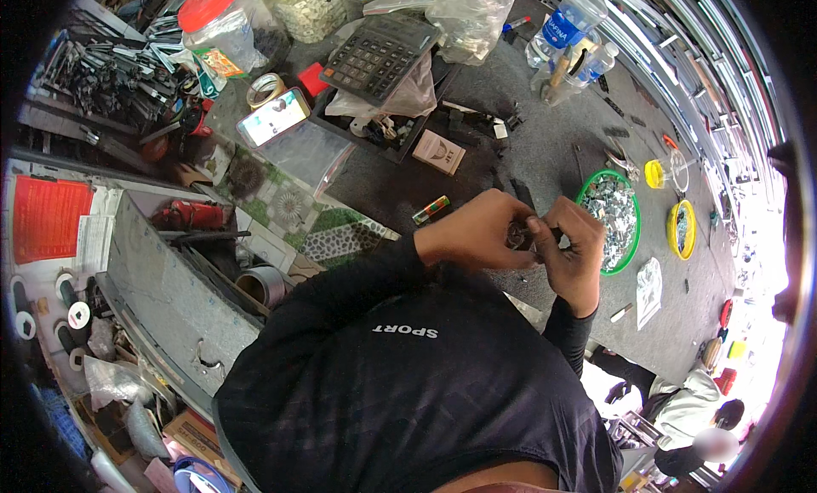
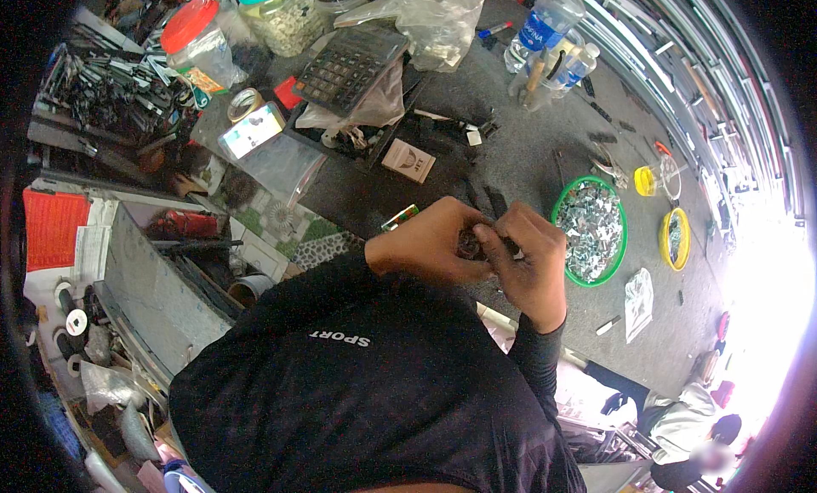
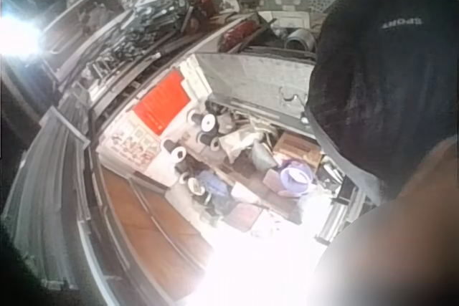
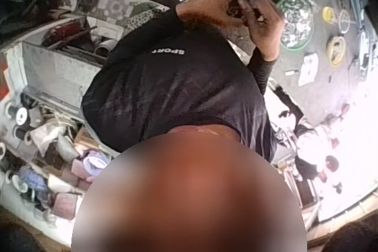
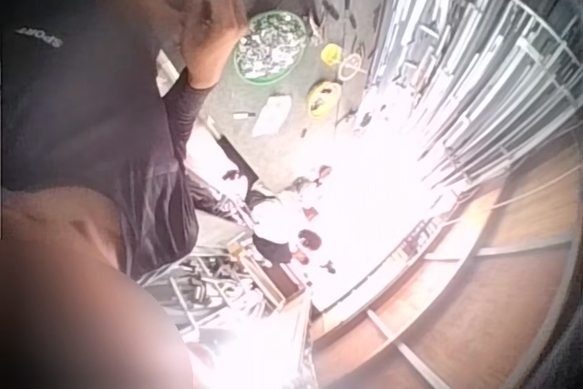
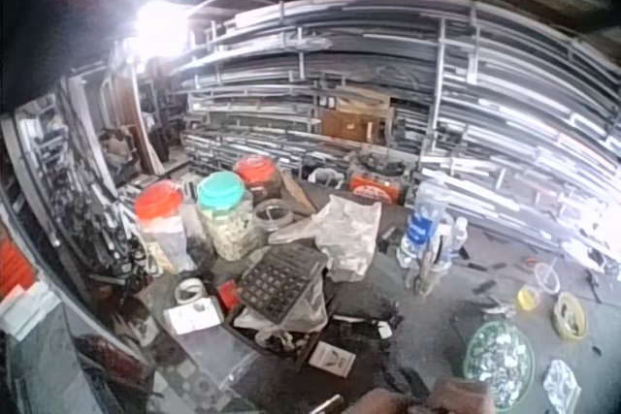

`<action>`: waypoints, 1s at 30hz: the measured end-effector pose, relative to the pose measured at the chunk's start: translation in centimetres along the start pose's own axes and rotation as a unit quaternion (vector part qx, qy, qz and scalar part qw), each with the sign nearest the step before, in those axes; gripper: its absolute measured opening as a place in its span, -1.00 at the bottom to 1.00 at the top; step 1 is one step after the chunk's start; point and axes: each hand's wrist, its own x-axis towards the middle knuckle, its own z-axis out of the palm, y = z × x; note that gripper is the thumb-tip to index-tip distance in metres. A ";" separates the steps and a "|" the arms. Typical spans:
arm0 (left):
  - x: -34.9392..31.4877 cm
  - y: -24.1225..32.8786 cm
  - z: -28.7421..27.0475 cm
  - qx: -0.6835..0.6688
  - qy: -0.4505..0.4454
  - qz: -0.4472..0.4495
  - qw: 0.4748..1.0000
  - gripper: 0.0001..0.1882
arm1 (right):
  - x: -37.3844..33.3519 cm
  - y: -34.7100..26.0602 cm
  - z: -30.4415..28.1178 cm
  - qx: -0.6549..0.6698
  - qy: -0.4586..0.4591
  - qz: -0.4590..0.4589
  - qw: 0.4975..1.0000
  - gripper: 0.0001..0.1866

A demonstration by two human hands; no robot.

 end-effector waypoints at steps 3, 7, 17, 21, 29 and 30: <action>0.0 -1.5 -1.0 -0.051 -0.031 0.002 0.998 -0.63 | -0.1 -0.1 0.8 0.017 -0.004 0.006 1.000 -0.76; -0.7 -3.2 -0.1 -0.015 0.007 -0.012 1.000 -0.67 | 0.0 0.0 1.6 -0.010 -0.026 -0.013 1.000 -0.78; -2.0 -3.3 0.5 -0.071 0.030 -0.018 0.997 -0.70 | 0.9 1.3 1.0 0.028 -0.083 -0.021 0.996 -0.66; -1.8 -2.4 0.1 -0.110 0.120 -0.045 0.986 -0.59 | -0.1 3.1 1.6 0.051 -0.052 0.031 0.997 -0.40; 2.1 0.1 -3.2 -0.574 0.127 -0.156 0.794 -0.60 | -3.5 3.3 1.4 -0.093 -0.134 -0.004 0.987 0.33; 2.6 0.6 -3.1 -0.632 0.128 -0.166 0.746 -0.62 | -3.6 3.2 0.4 -0.097 -0.118 -0.019 0.988 0.40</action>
